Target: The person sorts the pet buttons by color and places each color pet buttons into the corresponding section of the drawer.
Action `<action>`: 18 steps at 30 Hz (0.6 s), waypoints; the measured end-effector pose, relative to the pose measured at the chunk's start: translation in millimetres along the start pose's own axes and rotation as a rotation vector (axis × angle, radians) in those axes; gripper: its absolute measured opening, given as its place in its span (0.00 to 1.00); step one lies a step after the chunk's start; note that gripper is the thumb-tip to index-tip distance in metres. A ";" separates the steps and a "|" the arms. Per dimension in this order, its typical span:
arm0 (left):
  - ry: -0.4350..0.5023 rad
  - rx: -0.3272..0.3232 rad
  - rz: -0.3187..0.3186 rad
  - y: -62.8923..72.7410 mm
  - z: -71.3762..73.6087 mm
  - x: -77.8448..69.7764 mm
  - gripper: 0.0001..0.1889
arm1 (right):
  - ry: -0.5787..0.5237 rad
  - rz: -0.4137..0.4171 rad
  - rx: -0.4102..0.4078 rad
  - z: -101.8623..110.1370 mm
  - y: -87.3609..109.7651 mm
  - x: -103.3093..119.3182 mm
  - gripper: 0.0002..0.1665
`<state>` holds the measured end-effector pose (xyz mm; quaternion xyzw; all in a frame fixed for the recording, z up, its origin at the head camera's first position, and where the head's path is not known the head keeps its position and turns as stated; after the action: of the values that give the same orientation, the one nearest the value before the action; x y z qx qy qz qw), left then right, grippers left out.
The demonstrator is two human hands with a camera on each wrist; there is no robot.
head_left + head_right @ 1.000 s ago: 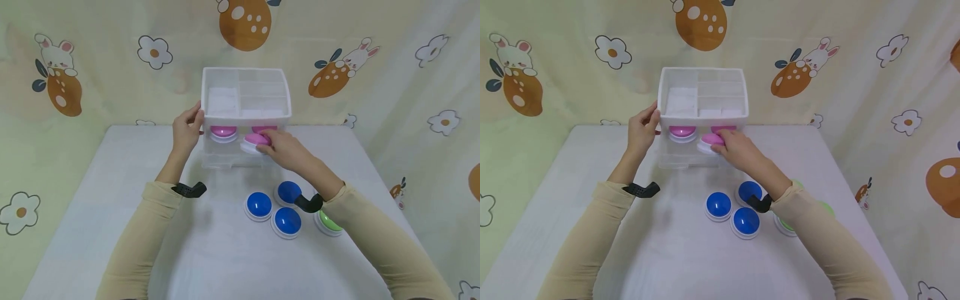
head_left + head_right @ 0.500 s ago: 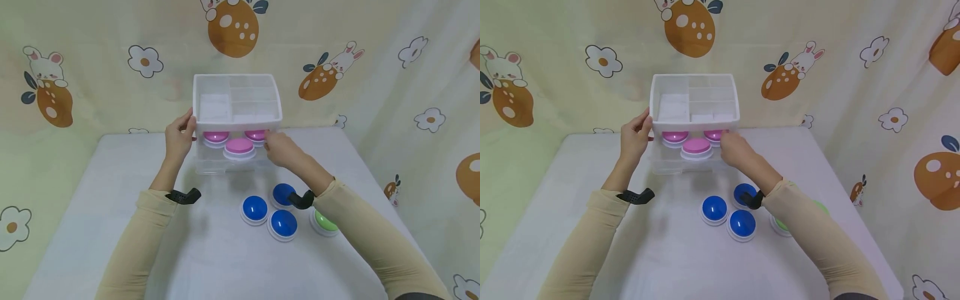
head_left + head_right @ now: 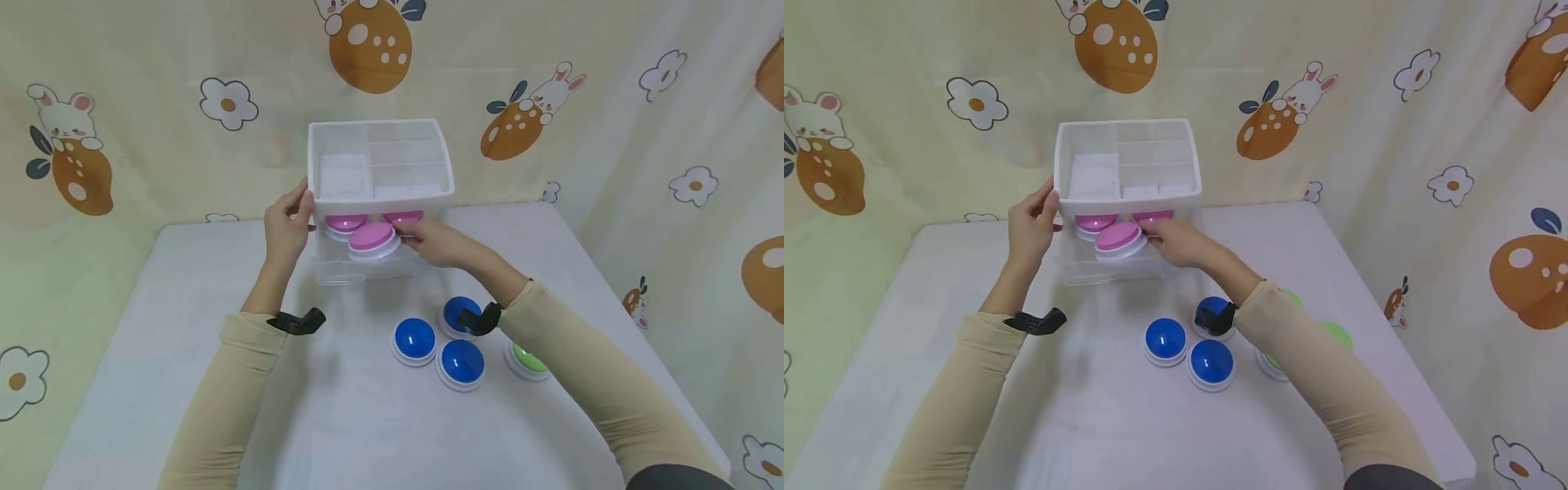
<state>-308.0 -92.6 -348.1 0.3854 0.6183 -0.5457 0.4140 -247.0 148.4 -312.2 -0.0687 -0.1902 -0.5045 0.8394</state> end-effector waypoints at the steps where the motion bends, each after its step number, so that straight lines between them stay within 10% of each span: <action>1: 0.001 -0.001 0.003 0.2 0.0 -0.5 0.20 | -0.012 0.000 -0.006 0.2 -0.3 0.9 0.25; 9: 0.004 0.030 0.015 0.0 -6.2 0.5 0.20 | 0.225 -0.294 -0.088 7.9 5.4 -15.1 0.21; 18: -0.014 -0.002 0.003 -0.1 3.5 -0.4 0.20 | 0.159 -0.250 0.034 1.2 -14.4 -13.4 0.28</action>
<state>-307.6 -96.0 -347.9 0.3824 0.6153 -0.5471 0.4194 -265.5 152.8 -317.4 0.0099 -0.1387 -0.6057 0.7835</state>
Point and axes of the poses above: each hand's wrist, its own y-axis away from the middle knuckle, its own z-axis out of the back of the hand, x = y × z, the point moved 4 cm from there along -y, towards the middle knuckle, and after that the axes turned 13 degrees about y, right-handed, at the moved point
